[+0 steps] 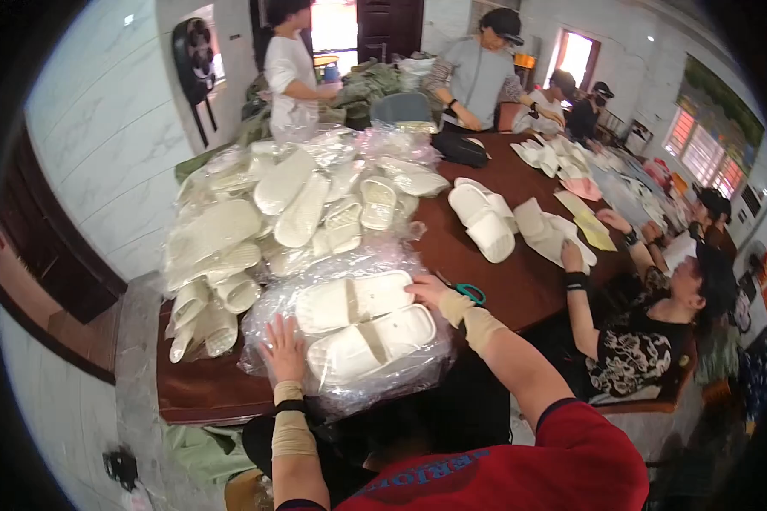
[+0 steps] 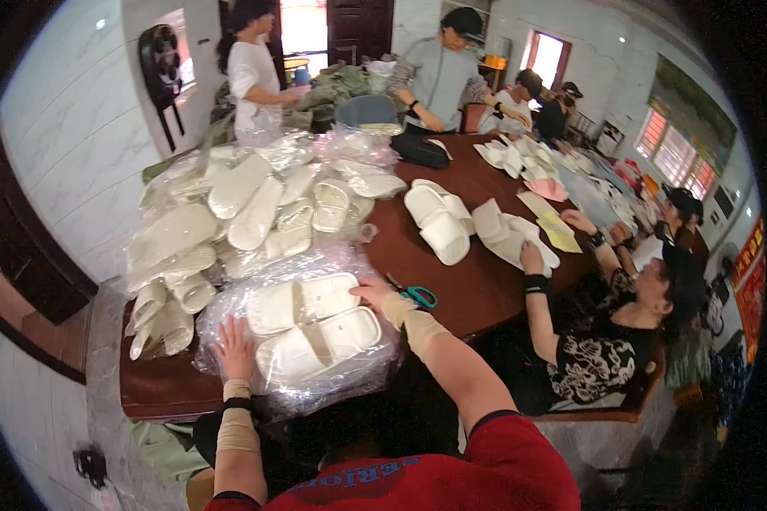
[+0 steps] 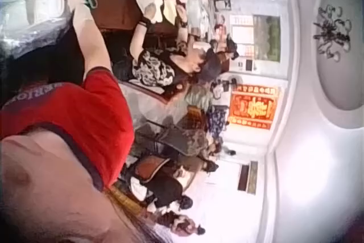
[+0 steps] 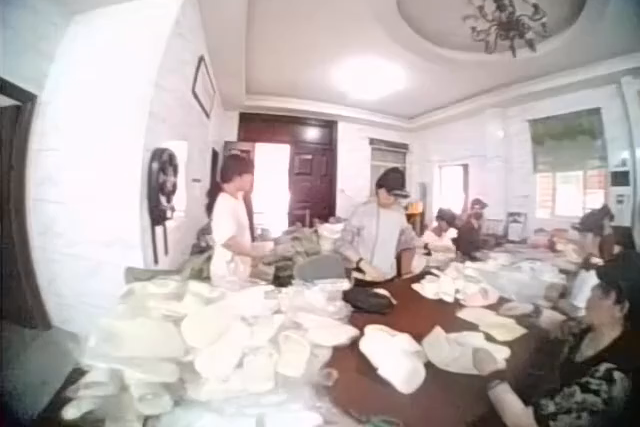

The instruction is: The recorder is using scissors to trim excess material or threads from white plastic slipper components.

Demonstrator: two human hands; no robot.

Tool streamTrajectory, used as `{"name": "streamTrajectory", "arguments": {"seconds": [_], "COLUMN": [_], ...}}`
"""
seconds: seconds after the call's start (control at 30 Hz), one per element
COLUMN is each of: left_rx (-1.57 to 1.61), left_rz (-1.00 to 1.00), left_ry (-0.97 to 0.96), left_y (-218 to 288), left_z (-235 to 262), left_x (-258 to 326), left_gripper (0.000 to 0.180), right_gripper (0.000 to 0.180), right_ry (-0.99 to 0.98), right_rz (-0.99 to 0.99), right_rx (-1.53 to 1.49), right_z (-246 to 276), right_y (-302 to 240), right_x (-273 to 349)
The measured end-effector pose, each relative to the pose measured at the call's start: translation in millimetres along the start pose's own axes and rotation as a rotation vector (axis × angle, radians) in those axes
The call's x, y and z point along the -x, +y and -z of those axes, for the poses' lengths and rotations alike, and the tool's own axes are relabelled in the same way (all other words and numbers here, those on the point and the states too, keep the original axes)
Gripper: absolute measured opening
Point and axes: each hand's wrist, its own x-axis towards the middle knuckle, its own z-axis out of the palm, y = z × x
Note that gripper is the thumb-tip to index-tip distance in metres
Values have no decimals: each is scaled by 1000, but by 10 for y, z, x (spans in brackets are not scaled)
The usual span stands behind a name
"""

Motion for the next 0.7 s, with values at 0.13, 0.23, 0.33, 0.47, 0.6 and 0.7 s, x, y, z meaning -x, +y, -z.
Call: {"name": "streamTrajectory", "arguments": {"seconds": [0.13,0.23,0.33,0.47,0.6,0.7], "left_rx": [118,144,151,186,216,231], "left_rz": [-35,-43,-24,-18,-29,-33], "left_ry": [46,68,49,72,77,92], "left_y": [20,-15,-20,-34,25,53], "left_z": [83,89,61,47,65,67], "left_x": [-57,-92,-47,-34,-52,-59], "left_gripper": [63,62,62,61,61,61], "right_gripper": [59,47,44,43,38,46], "right_ry": [15,129,379,519,637,965], "right_rz": [206,315,386,490,584,610], "right_rx": [192,259,413,574,507,754], "right_z": [-215,-396,-475,-306,686,1269], "right_y": [-42,-111,-6,-203,-226,-345], "right_x": [191,298,175,244,529,998]}}
